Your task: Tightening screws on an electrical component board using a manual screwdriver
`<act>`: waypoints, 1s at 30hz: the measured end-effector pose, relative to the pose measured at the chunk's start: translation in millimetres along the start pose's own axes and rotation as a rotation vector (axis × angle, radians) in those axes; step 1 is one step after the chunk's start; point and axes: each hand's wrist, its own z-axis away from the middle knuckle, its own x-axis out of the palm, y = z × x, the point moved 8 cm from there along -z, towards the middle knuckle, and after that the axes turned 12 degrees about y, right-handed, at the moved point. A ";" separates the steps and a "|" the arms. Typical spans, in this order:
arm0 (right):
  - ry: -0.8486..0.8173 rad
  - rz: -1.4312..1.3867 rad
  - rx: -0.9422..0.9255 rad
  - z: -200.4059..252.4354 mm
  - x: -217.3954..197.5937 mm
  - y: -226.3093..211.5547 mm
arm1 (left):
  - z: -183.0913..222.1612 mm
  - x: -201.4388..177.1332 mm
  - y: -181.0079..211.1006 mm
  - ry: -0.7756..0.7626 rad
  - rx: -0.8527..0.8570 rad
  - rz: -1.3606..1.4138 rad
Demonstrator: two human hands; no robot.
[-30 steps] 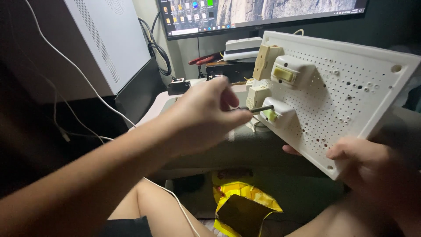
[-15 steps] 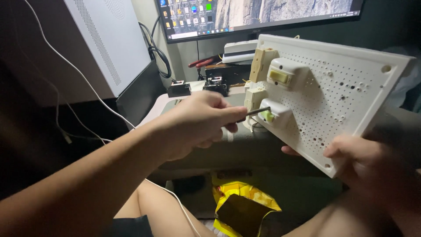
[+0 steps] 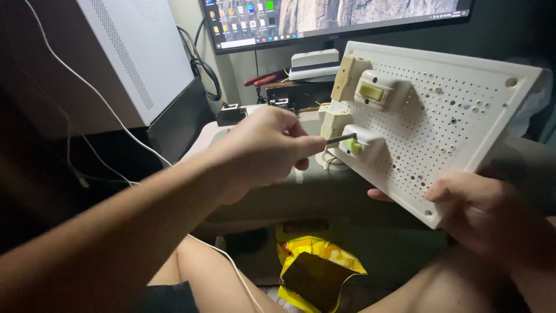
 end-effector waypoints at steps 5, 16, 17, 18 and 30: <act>0.033 0.194 -0.316 4.8 2.1 -18.0 | 10.8 -1.2 6.2 -0.113 -0.074 -0.081; -0.039 0.397 -0.394 8.5 -4.6 -8.6 | -3.0 -3.3 5.5 0.088 0.188 -0.076; -0.056 0.370 -0.374 8.5 -2.4 -11.1 | 2.7 1.3 -5.5 -0.025 -0.090 0.056; -0.056 0.371 -0.375 9.0 -5.2 -7.4 | -0.6 -0.5 -7.7 -0.024 -0.090 0.056; 0.083 0.808 -0.321 10.3 -35.9 32.5 | 2.1 -1.4 12.0 0.140 0.536 -0.394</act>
